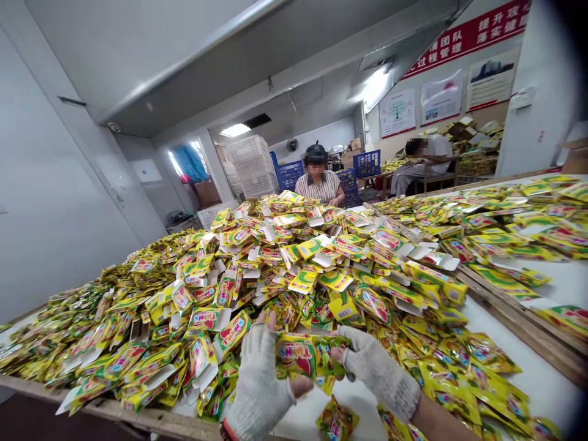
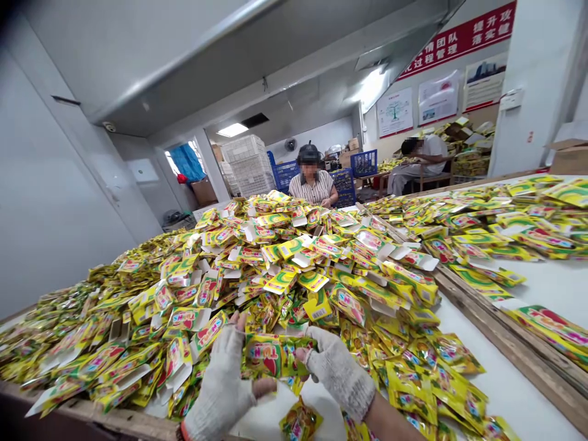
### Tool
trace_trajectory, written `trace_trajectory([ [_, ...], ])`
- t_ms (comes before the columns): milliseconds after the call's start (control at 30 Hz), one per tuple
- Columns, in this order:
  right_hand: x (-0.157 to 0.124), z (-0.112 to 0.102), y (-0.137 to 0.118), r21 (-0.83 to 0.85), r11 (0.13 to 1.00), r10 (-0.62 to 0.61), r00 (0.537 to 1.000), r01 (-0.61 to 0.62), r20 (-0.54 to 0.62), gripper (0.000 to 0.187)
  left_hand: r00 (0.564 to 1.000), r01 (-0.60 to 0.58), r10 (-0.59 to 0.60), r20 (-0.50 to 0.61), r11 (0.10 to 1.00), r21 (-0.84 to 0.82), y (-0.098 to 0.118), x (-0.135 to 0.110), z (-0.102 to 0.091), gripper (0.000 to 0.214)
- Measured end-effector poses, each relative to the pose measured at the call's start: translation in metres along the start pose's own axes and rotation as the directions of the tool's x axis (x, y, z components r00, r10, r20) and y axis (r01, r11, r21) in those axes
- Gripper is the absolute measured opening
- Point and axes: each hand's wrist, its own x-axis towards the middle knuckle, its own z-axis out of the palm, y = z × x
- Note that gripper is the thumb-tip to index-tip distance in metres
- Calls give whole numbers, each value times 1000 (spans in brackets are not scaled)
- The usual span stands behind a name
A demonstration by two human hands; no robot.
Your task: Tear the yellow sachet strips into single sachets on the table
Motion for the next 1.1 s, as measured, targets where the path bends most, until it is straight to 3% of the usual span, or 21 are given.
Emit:
trace_trajectory([
  [33,0,0,2,36,999,-17,999,15,39,41,992,-119,115,43,987,104,2,-1,-3,91],
  [100,2,2,5,98,995,-45,996,36,83,46,968,-191,161,193,970,149,6,-3,-3,77],
  [167,3,4,9,111,994,-27,999,22,37,49,963,-109,81,258,990,94,8,-5,3,50],
  [233,3,4,10,51,999,7,998,-4,-63,47,974,-13,7,228,999,29,6,-9,14,36],
  [300,1,2,8,-56,998,34,995,-40,-92,42,986,4,-6,169,1000,12,1,-15,23,38],
  [367,-3,-1,5,-151,988,10,1000,-12,-13,35,987,-44,38,158,998,35,-4,-20,31,50],
  [433,-5,-2,1,-255,965,-55,998,63,42,25,973,-112,98,208,992,56,-7,-23,36,62],
  [533,-5,0,1,-382,915,-142,990,130,-4,20,955,-161,140,262,985,63,-6,-26,42,62],
  [633,-2,1,6,-368,928,-82,995,55,-59,23,982,-106,87,170,989,101,-7,-27,49,63],
  [700,0,0,9,-386,923,-44,995,7,-87,11,989,-81,64,135,989,123,-8,-28,53,68],
  [900,0,2,13,-513,857,-142,981,56,-131,15,983,-107,81,166,982,154,-8,-33,56,64],
  [1100,-4,-2,5,-556,830,-130,981,30,-142,20,977,-141,104,184,970,198,1,-31,49,66],
])
